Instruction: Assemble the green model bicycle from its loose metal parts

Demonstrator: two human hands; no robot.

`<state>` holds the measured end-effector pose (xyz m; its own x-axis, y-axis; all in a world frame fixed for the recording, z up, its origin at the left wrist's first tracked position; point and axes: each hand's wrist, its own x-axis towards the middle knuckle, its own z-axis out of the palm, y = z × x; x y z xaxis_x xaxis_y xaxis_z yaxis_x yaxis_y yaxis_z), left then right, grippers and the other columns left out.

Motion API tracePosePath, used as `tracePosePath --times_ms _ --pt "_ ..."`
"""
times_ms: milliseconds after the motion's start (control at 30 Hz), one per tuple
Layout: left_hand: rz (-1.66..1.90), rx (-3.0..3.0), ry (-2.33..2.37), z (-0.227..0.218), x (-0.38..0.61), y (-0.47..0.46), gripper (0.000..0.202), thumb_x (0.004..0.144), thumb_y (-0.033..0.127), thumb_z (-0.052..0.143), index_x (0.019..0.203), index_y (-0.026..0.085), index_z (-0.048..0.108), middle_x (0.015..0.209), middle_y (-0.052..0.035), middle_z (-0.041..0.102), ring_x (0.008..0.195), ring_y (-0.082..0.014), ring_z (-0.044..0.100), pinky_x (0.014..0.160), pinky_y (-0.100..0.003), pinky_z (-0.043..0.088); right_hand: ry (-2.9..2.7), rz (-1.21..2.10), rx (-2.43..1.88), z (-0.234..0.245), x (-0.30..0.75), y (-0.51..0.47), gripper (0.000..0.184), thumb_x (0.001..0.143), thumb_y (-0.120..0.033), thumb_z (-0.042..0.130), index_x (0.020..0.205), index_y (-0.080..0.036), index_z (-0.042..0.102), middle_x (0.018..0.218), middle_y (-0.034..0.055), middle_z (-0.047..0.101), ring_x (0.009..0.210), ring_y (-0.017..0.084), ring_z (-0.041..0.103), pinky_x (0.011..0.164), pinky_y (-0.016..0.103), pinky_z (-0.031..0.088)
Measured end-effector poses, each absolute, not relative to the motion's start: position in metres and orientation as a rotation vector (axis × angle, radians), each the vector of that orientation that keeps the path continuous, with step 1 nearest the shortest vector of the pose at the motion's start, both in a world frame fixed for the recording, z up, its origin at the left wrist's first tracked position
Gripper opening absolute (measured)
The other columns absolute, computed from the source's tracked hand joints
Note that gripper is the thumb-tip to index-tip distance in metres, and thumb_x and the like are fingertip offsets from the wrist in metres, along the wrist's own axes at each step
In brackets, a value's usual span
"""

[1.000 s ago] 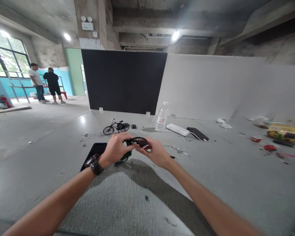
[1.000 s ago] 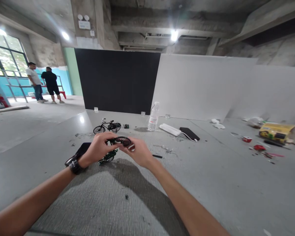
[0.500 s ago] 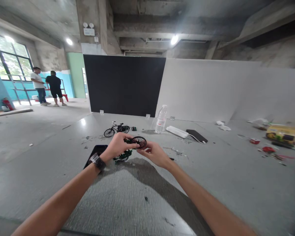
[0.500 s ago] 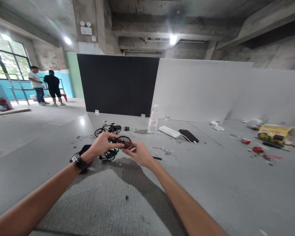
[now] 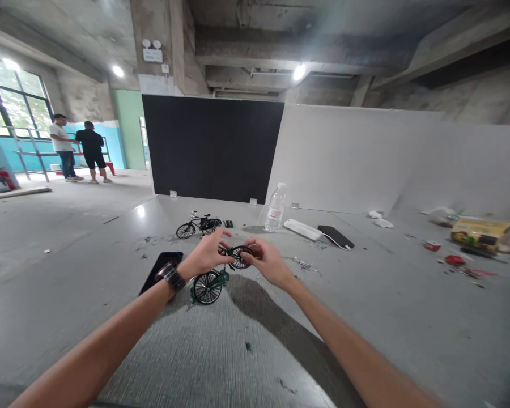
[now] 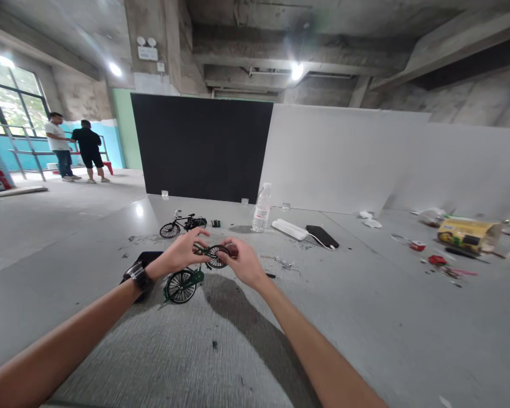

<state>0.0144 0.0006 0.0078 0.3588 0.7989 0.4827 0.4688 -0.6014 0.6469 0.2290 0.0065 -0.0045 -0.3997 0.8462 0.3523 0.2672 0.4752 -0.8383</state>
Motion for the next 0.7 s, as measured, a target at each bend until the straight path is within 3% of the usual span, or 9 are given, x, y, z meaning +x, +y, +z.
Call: tracePosePath --times_ms 167,333,500,700 --pt "1.028 2.001 1.128 -0.002 0.004 0.007 0.063 0.067 0.036 0.084 0.118 0.013 0.054 0.1 -0.014 0.071 0.083 -0.0245 0.07 0.067 -0.034 0.054 -1.725 1.099 -0.919 -0.015 0.227 0.01 0.046 0.074 -0.054 0.075 0.095 -0.018 0.055 0.077 0.005 0.07 0.072 0.021 0.069 0.07 0.038 0.055" --pt "0.71 1.804 1.028 -0.006 -0.002 0.0 0.049 0.073 0.051 0.077 0.102 0.013 0.067 0.084 -0.0087 0.072 0.075 -0.0213 0.07 0.062 -0.028 0.05 -1.647 1.08 -0.964 -0.023 0.224 0.009 0.047 0.074 -0.054 0.075 0.097 -0.018 0.055 0.078 0.0056 0.071 0.073 0.022 0.07 0.073 0.039 0.056" --pt "0.72 1.781 0.915 -0.008 0.002 -0.003 0.036 0.08 0.049 0.071 0.086 0.014 0.071 0.088 -0.0095 0.074 0.079 -0.0201 0.069 0.072 -0.031 0.051 -1.624 1.063 -0.951 -0.024 0.22 0.009 0.042 0.075 -0.051 0.074 0.095 -0.02 0.054 0.078 0.004 0.071 0.071 0.02 0.069 0.072 0.037 0.055" --pt "0.806 2.043 1.07 0.003 0.0 0.002 0.032 0.086 0.043 0.063 0.073 0.014 0.065 0.074 -0.0068 0.072 0.071 -0.0196 0.068 0.062 -0.026 0.045 -1.682 0.934 -0.94 -0.011 0.219 0.003 0.04 0.077 -0.048 0.074 0.096 -0.019 0.055 0.082 0.0049 0.072 0.075 0.021 0.068 0.074 0.036 0.054"
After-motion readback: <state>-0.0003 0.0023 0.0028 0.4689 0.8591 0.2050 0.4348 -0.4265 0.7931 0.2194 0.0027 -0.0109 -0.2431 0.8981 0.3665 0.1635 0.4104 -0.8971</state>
